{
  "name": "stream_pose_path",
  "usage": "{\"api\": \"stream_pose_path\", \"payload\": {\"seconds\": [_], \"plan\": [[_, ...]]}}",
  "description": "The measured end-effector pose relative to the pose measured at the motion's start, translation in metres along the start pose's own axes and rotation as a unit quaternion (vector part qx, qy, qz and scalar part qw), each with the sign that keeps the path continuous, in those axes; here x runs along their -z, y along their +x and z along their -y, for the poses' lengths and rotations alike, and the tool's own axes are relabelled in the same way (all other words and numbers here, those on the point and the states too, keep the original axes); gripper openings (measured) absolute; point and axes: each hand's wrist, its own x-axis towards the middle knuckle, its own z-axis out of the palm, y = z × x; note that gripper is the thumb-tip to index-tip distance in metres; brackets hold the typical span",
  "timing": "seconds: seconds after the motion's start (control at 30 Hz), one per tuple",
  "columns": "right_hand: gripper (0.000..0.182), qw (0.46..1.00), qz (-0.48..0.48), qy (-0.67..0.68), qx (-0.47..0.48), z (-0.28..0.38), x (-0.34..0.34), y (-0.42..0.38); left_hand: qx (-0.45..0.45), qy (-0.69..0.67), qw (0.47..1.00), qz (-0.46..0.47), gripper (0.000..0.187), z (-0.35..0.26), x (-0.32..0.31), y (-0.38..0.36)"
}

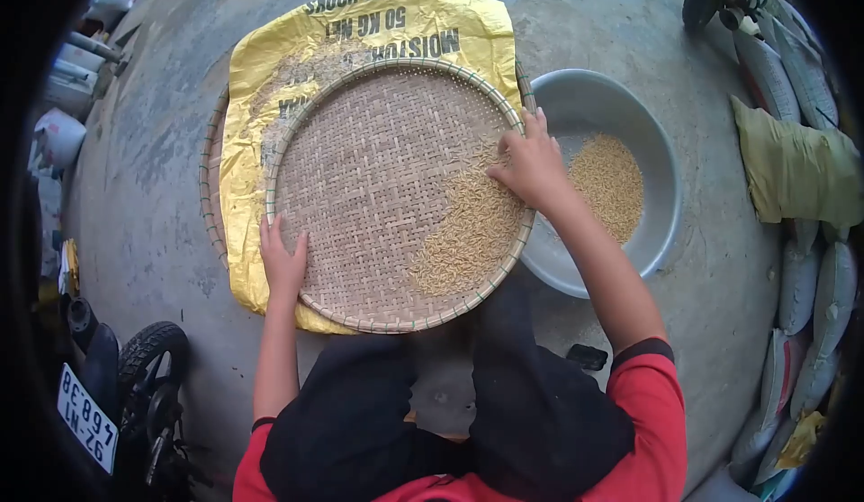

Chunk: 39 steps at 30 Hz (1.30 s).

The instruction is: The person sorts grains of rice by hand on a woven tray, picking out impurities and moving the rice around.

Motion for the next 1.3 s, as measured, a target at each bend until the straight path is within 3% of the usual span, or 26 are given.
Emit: {"api": "stream_pose_path", "payload": {"seconds": [0.17,0.43,0.67,0.8,0.87,0.97,1.0,1.07,1.13,1.2,1.3], "plan": [[0.016,1.000,-0.001,0.002,0.006,-0.010,-0.015,0.006,-0.010,0.006,1.000,0.000,0.057,0.001,0.001,0.000],[0.012,0.985,-0.117,0.115,0.048,-0.024,-0.009,-0.006,-0.002,-0.002,1.000,-0.003,0.057,-0.002,0.002,0.000],[0.010,0.979,-0.134,0.116,0.099,-0.003,0.013,-0.032,-0.006,-0.008,1.000,-0.006,0.058,-0.002,0.001,-0.001],[0.016,0.979,-0.182,0.089,0.012,-0.037,0.030,-0.052,-0.006,-0.015,1.000,-0.003,0.057,-0.001,0.001,0.000],[0.026,0.973,-0.193,0.079,-0.101,-0.062,0.031,-0.060,-0.004,-0.005,1.000,-0.003,0.058,0.000,0.001,-0.001],[0.034,0.967,-0.239,0.075,-0.041,-0.072,0.018,-0.067,0.015,0.021,1.000,0.002,0.061,-0.007,0.004,-0.001],[0.034,0.968,-0.236,0.076,-0.038,-0.069,0.017,-0.067,0.031,0.034,0.999,0.006,0.063,-0.010,0.005,-0.002],[0.037,0.934,-0.087,0.301,-0.171,-0.056,0.013,-0.064,0.045,0.040,0.998,0.000,0.064,-0.007,0.002,-0.003],[0.037,0.924,-0.048,0.337,-0.172,-0.049,0.001,-0.058,0.058,0.050,0.997,-0.006,0.064,-0.002,-0.002,-0.004],[0.036,0.885,0.052,0.438,-0.149,-0.038,-0.008,-0.054,0.066,0.051,0.996,-0.003,0.063,0.001,-0.004,-0.002],[0.038,0.938,0.001,0.327,-0.115,-0.027,-0.012,-0.055,0.068,0.059,0.996,0.008,0.062,0.000,-0.003,-0.003]]}}
